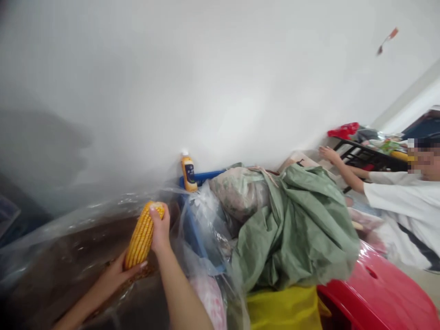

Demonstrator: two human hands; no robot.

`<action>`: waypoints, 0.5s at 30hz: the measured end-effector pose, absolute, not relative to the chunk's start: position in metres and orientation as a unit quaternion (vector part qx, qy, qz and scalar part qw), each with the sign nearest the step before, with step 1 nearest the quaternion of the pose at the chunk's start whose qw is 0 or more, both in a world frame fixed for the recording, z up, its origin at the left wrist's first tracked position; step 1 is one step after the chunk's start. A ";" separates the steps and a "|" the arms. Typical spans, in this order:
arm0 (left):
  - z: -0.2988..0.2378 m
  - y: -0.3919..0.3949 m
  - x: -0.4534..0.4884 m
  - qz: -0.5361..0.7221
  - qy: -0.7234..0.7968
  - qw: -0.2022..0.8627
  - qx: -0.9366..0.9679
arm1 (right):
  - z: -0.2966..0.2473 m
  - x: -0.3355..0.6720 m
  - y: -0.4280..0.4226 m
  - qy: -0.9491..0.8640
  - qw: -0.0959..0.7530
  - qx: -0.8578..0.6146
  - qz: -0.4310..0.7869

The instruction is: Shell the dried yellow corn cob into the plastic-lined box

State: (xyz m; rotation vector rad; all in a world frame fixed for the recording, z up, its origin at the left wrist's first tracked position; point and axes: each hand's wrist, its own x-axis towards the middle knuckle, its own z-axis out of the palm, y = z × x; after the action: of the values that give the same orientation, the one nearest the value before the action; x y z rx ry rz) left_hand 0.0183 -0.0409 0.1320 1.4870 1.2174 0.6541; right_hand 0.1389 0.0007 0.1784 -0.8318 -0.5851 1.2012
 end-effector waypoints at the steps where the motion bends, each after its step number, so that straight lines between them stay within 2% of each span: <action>1: 0.132 -0.041 0.019 0.273 0.508 0.534 0.618 | 0.178 0.138 0.001 -0.265 0.705 -0.376 0.540; 9: 0.132 -0.046 0.020 0.320 0.543 0.543 0.555 | 0.177 0.137 0.002 -0.257 0.716 -0.419 0.496; 15: 0.130 -0.042 0.011 0.300 0.546 0.563 0.543 | 0.183 0.141 0.001 -0.256 0.685 -0.320 0.602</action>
State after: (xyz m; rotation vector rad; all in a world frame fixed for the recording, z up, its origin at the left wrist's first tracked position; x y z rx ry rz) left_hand 0.0111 -0.0424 0.1299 1.2782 1.2847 0.7050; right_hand 0.1414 0.0009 0.1826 -0.7163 -0.5742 1.3494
